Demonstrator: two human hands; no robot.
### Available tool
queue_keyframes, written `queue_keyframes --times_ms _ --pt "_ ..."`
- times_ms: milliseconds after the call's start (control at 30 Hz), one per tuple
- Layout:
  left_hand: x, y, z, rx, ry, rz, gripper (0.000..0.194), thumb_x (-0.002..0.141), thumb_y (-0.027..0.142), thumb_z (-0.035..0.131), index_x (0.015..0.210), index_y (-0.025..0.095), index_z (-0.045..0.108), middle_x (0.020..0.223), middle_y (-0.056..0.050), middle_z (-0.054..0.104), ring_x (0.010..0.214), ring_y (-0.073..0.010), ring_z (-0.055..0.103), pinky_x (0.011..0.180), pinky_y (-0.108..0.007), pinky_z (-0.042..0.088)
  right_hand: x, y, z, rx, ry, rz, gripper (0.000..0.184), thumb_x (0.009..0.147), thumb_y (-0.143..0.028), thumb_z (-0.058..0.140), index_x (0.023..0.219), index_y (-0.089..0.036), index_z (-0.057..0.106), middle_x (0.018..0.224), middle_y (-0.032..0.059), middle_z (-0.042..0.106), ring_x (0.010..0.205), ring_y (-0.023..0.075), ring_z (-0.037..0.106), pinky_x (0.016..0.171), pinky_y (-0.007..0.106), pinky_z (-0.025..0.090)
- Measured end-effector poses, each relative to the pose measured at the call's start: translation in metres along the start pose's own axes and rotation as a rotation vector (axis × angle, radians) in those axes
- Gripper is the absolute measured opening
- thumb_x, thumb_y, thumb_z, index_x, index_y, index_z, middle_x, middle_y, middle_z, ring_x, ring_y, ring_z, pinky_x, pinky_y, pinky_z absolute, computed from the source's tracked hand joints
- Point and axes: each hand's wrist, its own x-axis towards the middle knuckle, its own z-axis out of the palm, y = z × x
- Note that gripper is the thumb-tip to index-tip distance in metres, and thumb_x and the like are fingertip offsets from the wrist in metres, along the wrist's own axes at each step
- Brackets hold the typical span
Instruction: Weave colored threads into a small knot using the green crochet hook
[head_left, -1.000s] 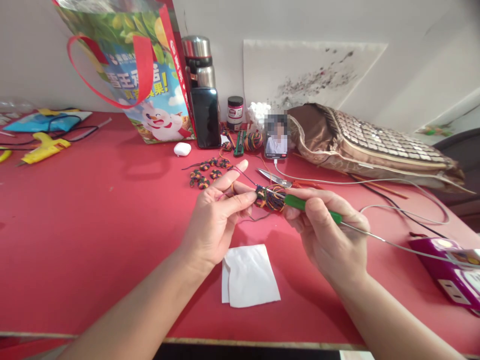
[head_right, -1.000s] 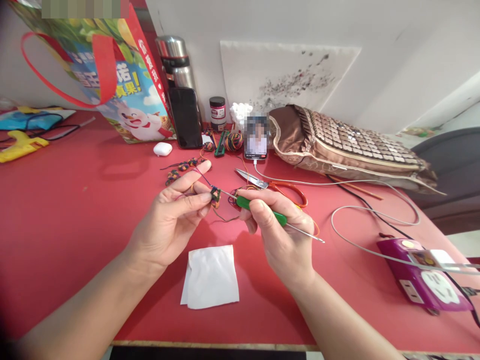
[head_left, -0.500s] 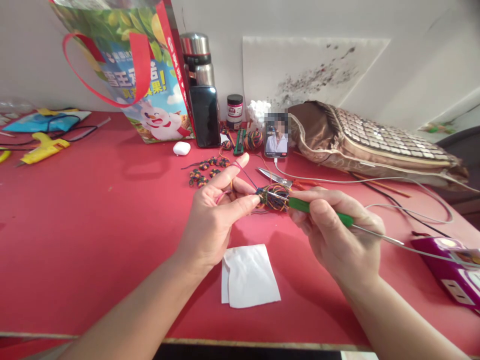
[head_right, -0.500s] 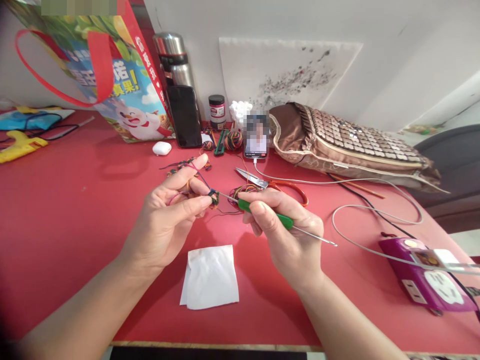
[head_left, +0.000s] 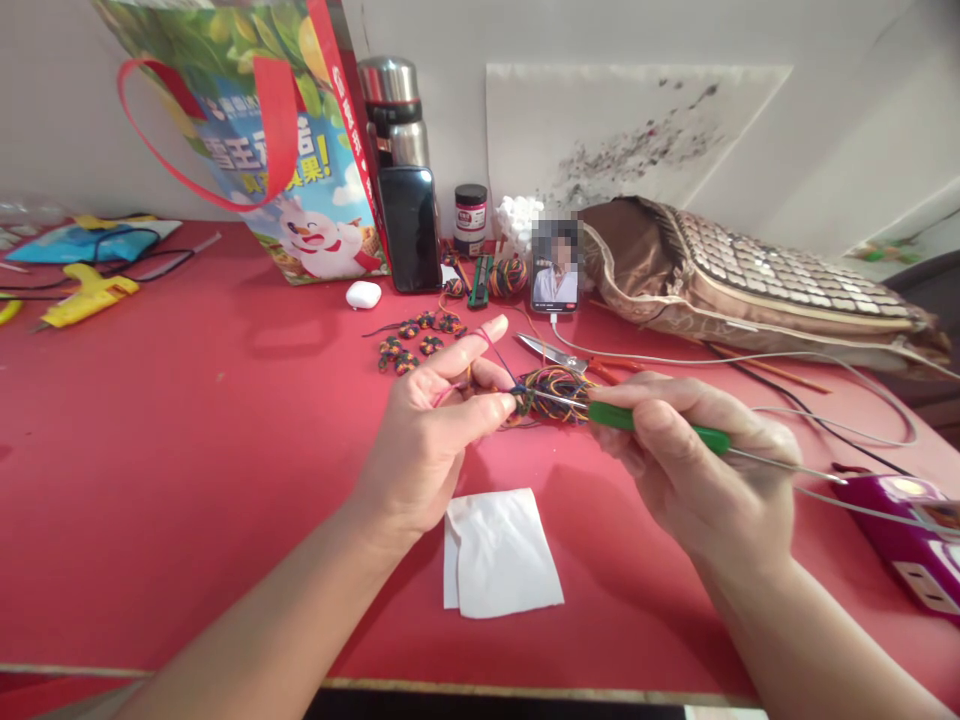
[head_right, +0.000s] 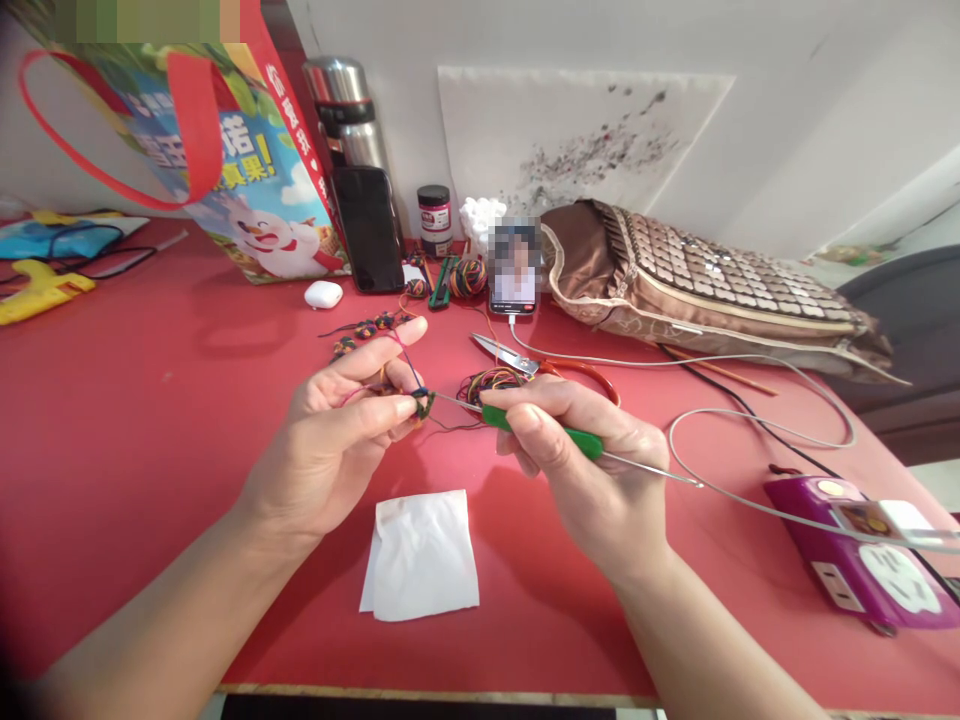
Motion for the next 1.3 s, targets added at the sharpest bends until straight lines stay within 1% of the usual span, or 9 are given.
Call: queue_keyframes --times_ms 200,400,533,633,800,900,1100,1200,1300 --pt "-0.001 0.002 0.0 -0.012 -0.014 -0.066 0.052 0.063 0.015 0.089 0.115 0.019 0.086 0.076 0.001 0.069 0.065 -0.0083 0.052 0.061 -0.023 0.042 0.001 -0.001 -0.003 0.04 -0.01 0.046 0.016 0.098 -0.044 0.081 0.101 -0.032 0.091 0.071 0.0019 0.074 0.059 0.0118 0.061 0.054 0.026 0.048" --pt "0.0 0.002 0.0 -0.041 -0.039 -0.098 0.05 0.063 0.015 0.089 0.112 0.017 0.087 0.076 0.001 0.068 0.063 -0.0078 0.051 0.061 -0.023 0.041 0.003 -0.003 -0.004 0.038 -0.009 0.077 0.018 0.096 -0.046 0.083 0.1 -0.03 0.092 0.067 0.0023 0.073 0.058 0.0119 0.061 0.054 0.026 0.048" --pt "0.001 0.0 0.0 -0.05 -0.072 -0.113 0.05 0.064 0.015 0.089 0.114 0.016 0.086 0.075 0.001 0.066 0.063 -0.0073 0.05 0.062 -0.023 0.041 0.005 -0.005 -0.002 0.13 -0.004 0.105 0.019 0.093 -0.046 0.086 0.095 -0.027 0.092 0.065 0.0023 0.072 0.056 0.0106 0.059 0.047 0.023 0.043" --pt "0.0 -0.001 0.001 -0.043 -0.094 -0.117 0.049 0.066 0.017 0.09 0.115 0.017 0.086 0.077 0.001 0.066 0.065 -0.0075 0.05 0.064 -0.023 0.041 0.007 -0.004 0.001 0.199 0.009 0.128 0.02 0.09 -0.046 0.089 0.092 -0.026 0.091 0.064 0.0017 0.07 0.056 0.0108 0.06 0.046 0.022 0.043" --pt "-0.003 -0.003 0.005 -0.019 -0.086 -0.05 0.051 0.069 0.016 0.094 0.119 0.024 0.086 0.076 0.003 0.067 0.067 -0.0094 0.053 0.065 -0.025 0.044 0.008 -0.002 0.01 0.304 0.01 0.164 0.021 0.089 -0.046 0.09 0.091 -0.025 0.089 0.059 -0.001 0.065 0.047 0.0088 0.05 0.045 0.025 0.039" --pt "-0.004 -0.004 0.006 -0.001 -0.074 -0.009 0.052 0.07 0.017 0.097 0.12 0.026 0.086 0.074 0.004 0.069 0.064 -0.0088 0.053 0.064 -0.025 0.045 0.008 0.0 0.019 0.349 0.032 0.18 0.024 0.09 -0.049 0.088 0.093 -0.025 0.089 0.062 -0.0007 0.067 0.048 0.0081 0.047 0.049 0.026 0.042" --pt "-0.007 -0.007 0.007 0.016 -0.057 -0.002 0.052 0.071 0.019 0.098 0.121 0.026 0.085 0.074 0.005 0.069 0.063 -0.0078 0.055 0.066 -0.024 0.048 0.005 0.002 0.029 0.4 0.082 0.206 0.024 0.091 -0.05 0.087 0.095 -0.026 0.089 0.065 -0.0006 0.07 0.05 0.0077 0.049 0.052 0.026 0.047" --pt "-0.008 -0.008 0.008 0.037 -0.058 -0.008 0.055 0.072 0.019 0.097 0.126 0.025 0.084 0.074 0.005 0.068 0.064 -0.0077 0.055 0.067 -0.024 0.049 0.003 0.003 0.03 0.361 0.108 0.189 0.023 0.093 -0.05 0.085 0.095 -0.027 0.089 0.065 -0.0004 0.071 0.051 0.009 0.053 0.053 0.026 0.049" --pt "-0.009 -0.007 0.009 0.057 -0.077 -0.024 0.058 0.072 0.018 0.097 0.128 0.023 0.083 0.074 0.005 0.068 0.068 -0.0086 0.057 0.067 -0.023 0.049 0.0 0.006 0.029 0.285 0.128 0.142 0.024 0.094 -0.049 0.084 0.096 -0.026 0.088 0.067 0.0009 0.072 0.054 0.0118 0.059 0.053 0.027 0.051"
